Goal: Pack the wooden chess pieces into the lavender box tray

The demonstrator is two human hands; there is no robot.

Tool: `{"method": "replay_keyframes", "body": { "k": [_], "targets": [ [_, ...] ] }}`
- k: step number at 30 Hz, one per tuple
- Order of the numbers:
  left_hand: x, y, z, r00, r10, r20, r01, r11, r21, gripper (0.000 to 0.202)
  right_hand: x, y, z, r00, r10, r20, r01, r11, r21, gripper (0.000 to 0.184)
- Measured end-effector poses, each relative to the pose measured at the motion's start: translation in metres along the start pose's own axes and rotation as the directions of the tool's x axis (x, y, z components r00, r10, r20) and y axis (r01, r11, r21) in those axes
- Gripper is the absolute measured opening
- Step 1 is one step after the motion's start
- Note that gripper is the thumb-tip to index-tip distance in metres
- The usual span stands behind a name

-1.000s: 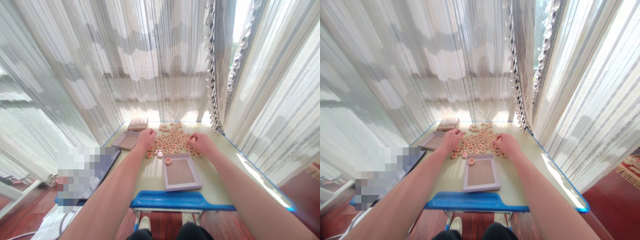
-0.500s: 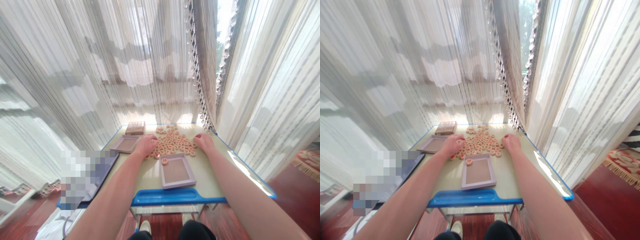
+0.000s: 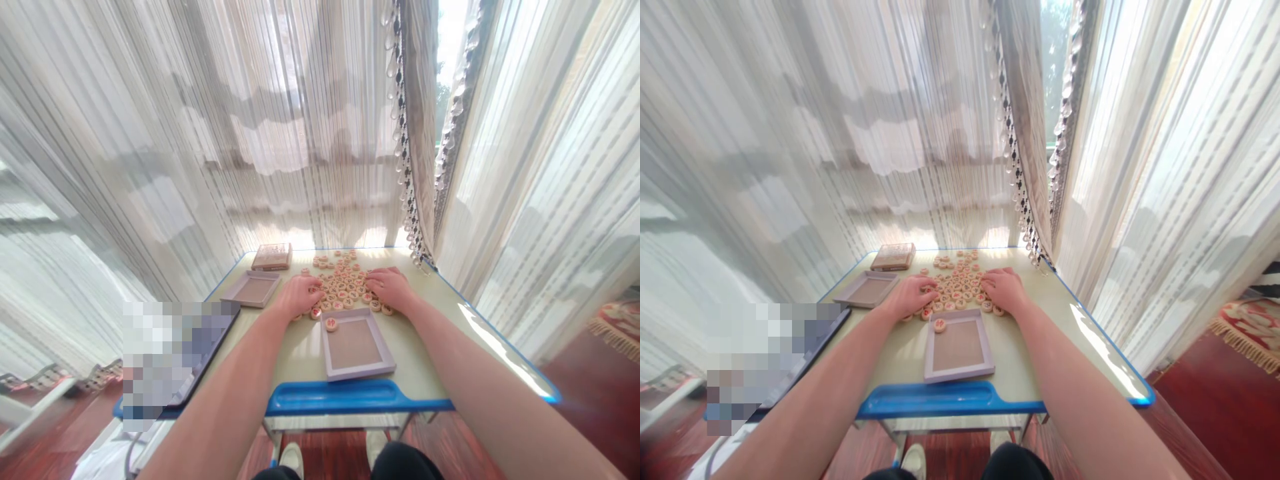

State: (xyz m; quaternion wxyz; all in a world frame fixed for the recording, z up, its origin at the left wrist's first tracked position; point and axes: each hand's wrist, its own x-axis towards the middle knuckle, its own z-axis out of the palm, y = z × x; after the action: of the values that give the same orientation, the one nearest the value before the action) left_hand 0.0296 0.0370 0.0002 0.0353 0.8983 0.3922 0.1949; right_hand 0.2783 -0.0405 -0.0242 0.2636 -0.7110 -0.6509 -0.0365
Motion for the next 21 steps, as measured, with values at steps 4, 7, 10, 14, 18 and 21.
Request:
{"method": "replay_keyframes", "body": {
  "k": [4,7,10,14,18,21],
  "targets": [
    [0.0013,0.0,0.0005,0.998,-0.043,-0.038,0.043,0.999,0.007,0.034,-0.0017,-0.0067,0.0011,0.994,-0.048,0.094,0.042,0.997,0.059,0.033],
    [0.0031,-0.0026,0.002,0.994,-0.096,-0.05,0.097,0.995,0.013,0.039,-0.0009,-0.006,0.002,0.994,-0.057,0.091,0.049,0.994,0.094,0.035],
    [0.0041,-0.0052,0.0031,0.991,-0.127,0.04,0.127,0.992,0.0,0.043,0.0003,-0.0052,0.0037,0.992,-0.08,0.099,0.071,0.993,0.097,0.039],
    [0.0054,-0.0066,0.0047,0.987,-0.146,0.073,0.148,0.988,-0.033,0.041,0.0022,-0.0039,0.0061,0.983,-0.122,0.139,0.108,0.989,0.104,0.036],
    [0.0065,-0.007,0.0066,0.987,-0.159,0.02,0.16,0.987,-0.018,0.041,0.0029,-0.0031,0.0071,0.981,-0.133,0.141,0.118,0.987,0.112,0.034],
    [0.0066,-0.0068,0.0063,0.984,-0.177,0.005,0.177,0.984,0.004,0.041,0.0019,-0.0042,0.0064,0.981,-0.135,0.137,0.12,0.987,0.111,0.034]
  ]
}}
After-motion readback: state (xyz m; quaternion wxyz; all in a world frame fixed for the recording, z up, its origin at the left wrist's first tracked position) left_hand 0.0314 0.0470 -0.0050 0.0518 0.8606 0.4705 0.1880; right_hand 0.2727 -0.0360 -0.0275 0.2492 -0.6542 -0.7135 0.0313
